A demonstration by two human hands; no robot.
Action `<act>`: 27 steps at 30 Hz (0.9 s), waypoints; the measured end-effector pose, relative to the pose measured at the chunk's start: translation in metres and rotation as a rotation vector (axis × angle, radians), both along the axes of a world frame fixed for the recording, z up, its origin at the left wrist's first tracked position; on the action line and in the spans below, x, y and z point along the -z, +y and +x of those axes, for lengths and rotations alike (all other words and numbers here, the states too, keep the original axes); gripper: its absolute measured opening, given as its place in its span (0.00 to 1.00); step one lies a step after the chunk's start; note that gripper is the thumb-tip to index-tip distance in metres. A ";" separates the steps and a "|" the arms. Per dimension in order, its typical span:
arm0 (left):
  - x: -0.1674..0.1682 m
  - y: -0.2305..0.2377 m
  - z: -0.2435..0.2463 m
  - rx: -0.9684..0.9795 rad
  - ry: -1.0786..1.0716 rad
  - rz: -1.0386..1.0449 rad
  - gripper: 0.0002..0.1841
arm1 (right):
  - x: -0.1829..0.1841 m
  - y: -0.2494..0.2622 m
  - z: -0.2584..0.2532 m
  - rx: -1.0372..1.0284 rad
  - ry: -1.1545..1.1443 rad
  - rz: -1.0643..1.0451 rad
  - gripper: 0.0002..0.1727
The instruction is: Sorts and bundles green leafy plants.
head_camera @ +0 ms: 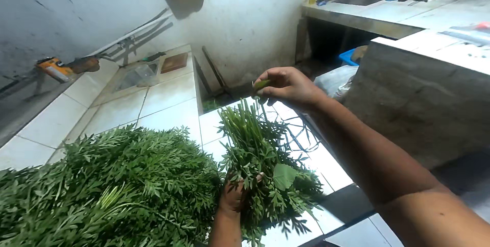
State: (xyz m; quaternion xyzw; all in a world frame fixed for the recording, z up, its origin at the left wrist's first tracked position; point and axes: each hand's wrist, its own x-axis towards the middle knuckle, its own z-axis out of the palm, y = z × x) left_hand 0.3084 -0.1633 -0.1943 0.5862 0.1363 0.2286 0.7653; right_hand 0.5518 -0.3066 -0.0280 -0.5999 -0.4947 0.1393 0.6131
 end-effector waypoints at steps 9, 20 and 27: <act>0.001 0.001 -0.001 0.052 -0.084 -0.067 0.12 | 0.001 -0.010 0.001 -0.333 0.138 0.043 0.11; 0.001 -0.001 -0.002 0.017 -0.037 -0.065 0.13 | -0.003 -0.001 0.006 -0.172 0.157 0.093 0.12; 0.002 0.001 -0.005 -0.023 0.062 0.001 0.15 | -0.011 0.002 0.001 -0.132 0.150 0.128 0.13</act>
